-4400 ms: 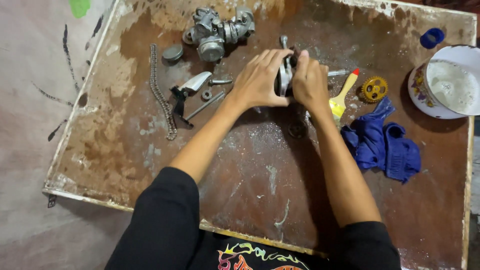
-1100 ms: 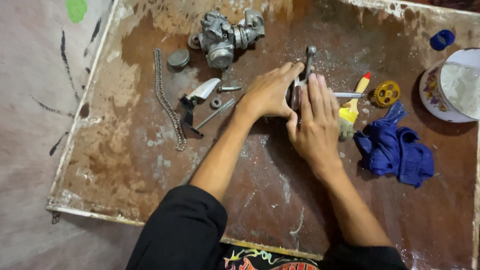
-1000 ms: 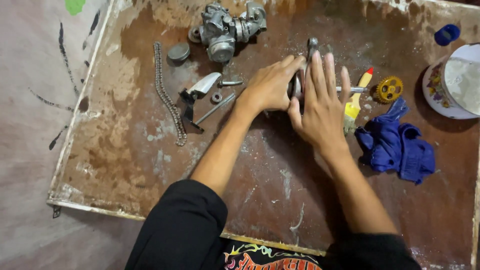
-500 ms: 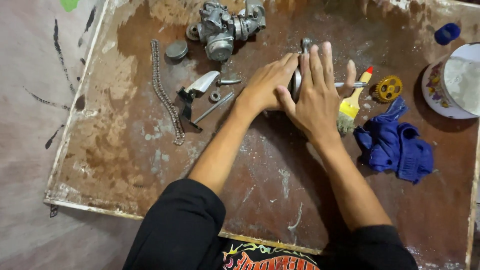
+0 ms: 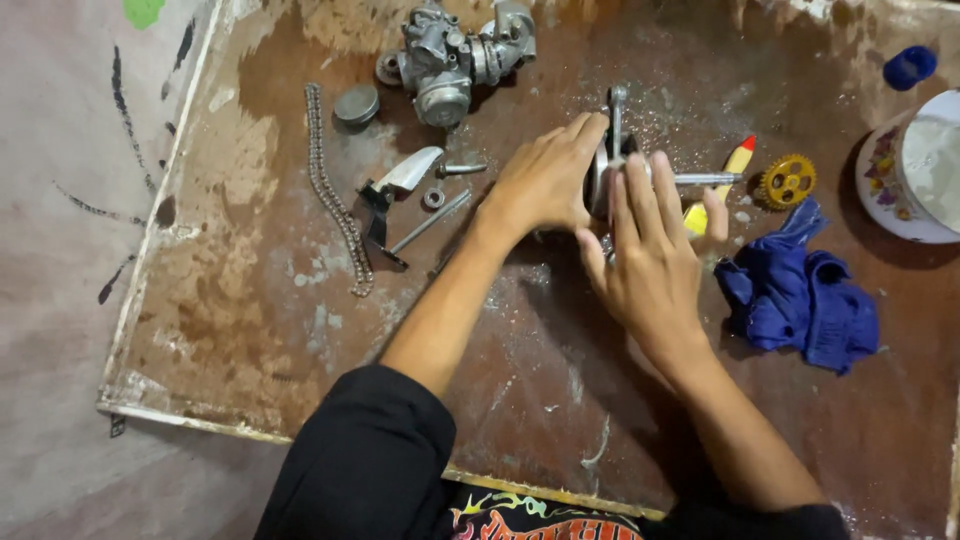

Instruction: Cleaning and inspecting various motorcycle engine components including a crankshaft and carburetor.

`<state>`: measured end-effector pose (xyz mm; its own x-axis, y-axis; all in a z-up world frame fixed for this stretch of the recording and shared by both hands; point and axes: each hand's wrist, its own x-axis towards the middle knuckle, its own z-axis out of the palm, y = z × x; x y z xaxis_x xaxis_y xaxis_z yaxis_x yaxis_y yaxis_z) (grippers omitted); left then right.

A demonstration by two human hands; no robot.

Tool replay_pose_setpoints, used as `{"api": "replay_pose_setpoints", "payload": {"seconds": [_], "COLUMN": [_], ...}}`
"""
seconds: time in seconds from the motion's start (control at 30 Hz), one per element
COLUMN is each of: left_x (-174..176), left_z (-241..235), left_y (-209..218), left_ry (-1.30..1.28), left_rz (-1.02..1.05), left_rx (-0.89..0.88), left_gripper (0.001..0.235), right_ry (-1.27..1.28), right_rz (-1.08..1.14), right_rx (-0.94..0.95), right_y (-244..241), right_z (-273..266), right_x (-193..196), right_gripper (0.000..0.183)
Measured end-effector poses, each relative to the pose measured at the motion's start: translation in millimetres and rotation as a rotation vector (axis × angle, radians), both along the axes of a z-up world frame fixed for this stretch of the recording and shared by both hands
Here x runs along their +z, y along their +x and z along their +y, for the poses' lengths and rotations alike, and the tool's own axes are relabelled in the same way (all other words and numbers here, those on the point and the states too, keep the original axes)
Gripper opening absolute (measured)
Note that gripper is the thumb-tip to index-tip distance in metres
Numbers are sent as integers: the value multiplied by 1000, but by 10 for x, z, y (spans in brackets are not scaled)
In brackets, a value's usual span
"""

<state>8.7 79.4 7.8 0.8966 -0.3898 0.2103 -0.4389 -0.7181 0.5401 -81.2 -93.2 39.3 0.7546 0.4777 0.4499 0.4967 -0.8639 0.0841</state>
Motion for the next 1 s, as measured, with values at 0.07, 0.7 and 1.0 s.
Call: {"api": "replay_pose_setpoints", "payload": {"seconds": [0.07,0.7,1.0], "left_x": [122,176,4], "left_z": [23,-29,7], "left_y": [-100,-101,-89], "left_ry": [-29,21,2], "left_rz": [35,-7,-16], "left_rx": [-9,90,59], "left_gripper": [78,96,95], "right_ry": [-2,204,437], "right_rz": [27,14,178], "right_rx": [-9,15,131], "right_y": [-45,298,236], "right_z": [-7,72,43], "right_x": [0,-120,-259], "right_gripper": [67,51,58]}}
